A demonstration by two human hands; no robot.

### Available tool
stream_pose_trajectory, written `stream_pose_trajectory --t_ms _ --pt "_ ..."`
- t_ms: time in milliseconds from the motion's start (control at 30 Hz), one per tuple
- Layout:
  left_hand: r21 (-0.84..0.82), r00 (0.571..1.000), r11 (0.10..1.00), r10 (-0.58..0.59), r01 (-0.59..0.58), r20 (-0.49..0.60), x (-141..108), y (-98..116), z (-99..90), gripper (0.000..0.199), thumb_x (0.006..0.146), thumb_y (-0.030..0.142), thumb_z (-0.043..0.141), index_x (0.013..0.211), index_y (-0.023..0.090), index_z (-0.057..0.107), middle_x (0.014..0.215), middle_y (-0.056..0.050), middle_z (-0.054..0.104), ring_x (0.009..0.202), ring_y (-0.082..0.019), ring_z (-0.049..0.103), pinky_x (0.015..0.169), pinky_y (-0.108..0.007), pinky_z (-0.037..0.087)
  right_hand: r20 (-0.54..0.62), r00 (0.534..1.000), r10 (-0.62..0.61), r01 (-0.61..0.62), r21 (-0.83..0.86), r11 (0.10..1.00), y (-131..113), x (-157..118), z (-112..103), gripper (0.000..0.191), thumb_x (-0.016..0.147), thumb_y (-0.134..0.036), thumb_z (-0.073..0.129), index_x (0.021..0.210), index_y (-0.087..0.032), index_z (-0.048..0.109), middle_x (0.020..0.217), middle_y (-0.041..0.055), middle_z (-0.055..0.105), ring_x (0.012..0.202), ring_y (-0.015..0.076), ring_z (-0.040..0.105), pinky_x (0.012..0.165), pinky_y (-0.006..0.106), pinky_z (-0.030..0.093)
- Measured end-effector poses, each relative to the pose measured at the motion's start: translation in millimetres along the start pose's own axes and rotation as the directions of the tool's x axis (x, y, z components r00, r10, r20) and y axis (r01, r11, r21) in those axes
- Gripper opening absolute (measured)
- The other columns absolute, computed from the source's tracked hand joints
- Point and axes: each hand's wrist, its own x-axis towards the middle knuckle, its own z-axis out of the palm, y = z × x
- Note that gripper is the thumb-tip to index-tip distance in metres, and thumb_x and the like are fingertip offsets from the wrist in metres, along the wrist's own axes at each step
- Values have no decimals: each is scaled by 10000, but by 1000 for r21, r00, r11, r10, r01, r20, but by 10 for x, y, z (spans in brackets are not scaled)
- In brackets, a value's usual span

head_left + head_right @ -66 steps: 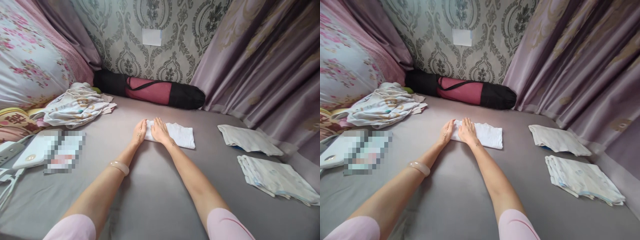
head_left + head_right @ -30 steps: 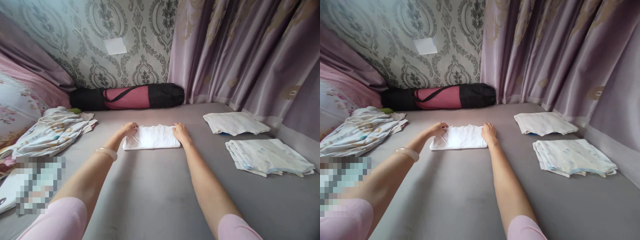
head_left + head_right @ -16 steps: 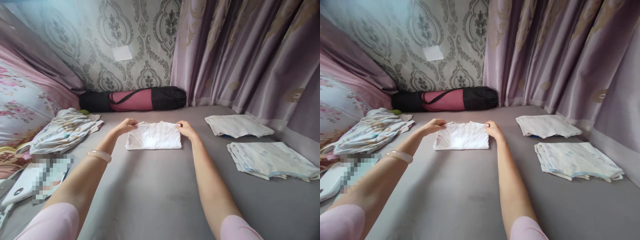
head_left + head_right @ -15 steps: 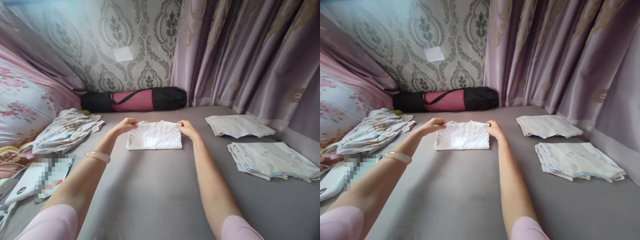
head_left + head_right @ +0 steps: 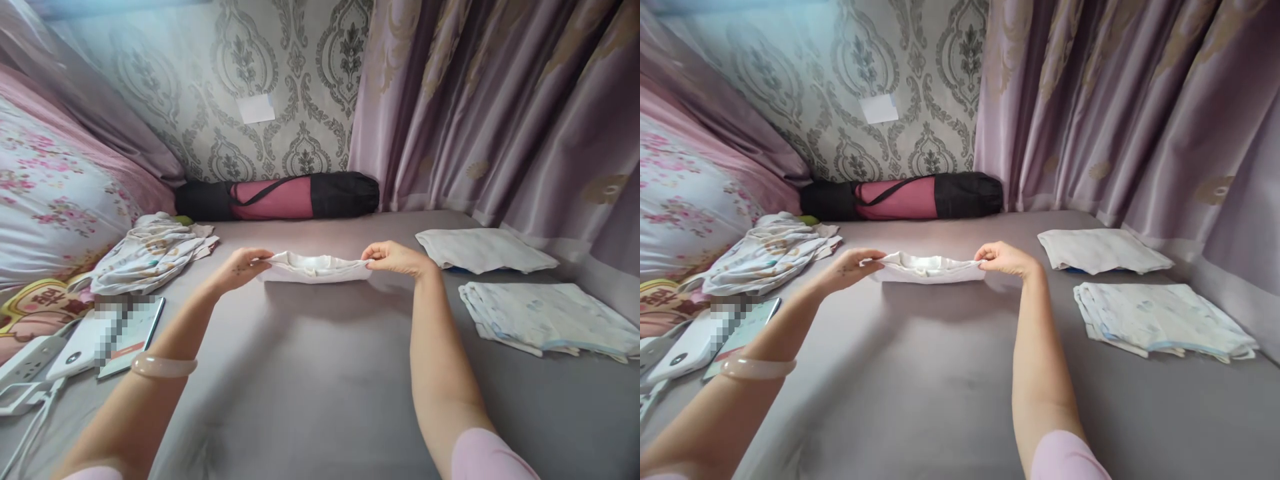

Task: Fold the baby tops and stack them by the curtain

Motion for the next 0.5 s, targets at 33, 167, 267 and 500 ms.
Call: stream_pose_trajectory --t_ms 33,167,267,500 --pt "31 1000 1000 0 -1 21 -77 -20 64 427 846 488 520 1035 157 711 907 -65 725 774 -189 615 706 -270 487 62 998 33 -31 -35 999 -4 -9 10 272 658 -302 726 889 -160 707 827 25 723 782 158 643 770 275 478" --pt "122 1000 992 -17 18 -2 -332 -67 271 386 861 453 490 1018 178 712 919 -66 726 836 -205 626 856 -319 493 181 977 114 -87 -152 985 -40 -5 71 350 678 -219 646 1008 -162 746 923 29 747 828 162 650 787 253 473" --pt "162 999 986 -36 42 -38 -461 -107 380 356 866 430 483 1024 196 700 914 -58 731 867 -206 632 1033 -381 408 227 966 127 -67 -254 965 -54 -24 145 364 687 -167 587 1003 -171 767 906 5 752 826 162 649 783 230 463" --pt "211 998 976 62 -58 -11 -699 -202 545 323 890 352 429 1023 217 691 953 -48 728 929 -194 643 1149 -424 249 127 992 8 45 -412 910 65 -337 477 360 758 -138 497 1001 -186 759 984 7 748 887 184 661 816 250 472"
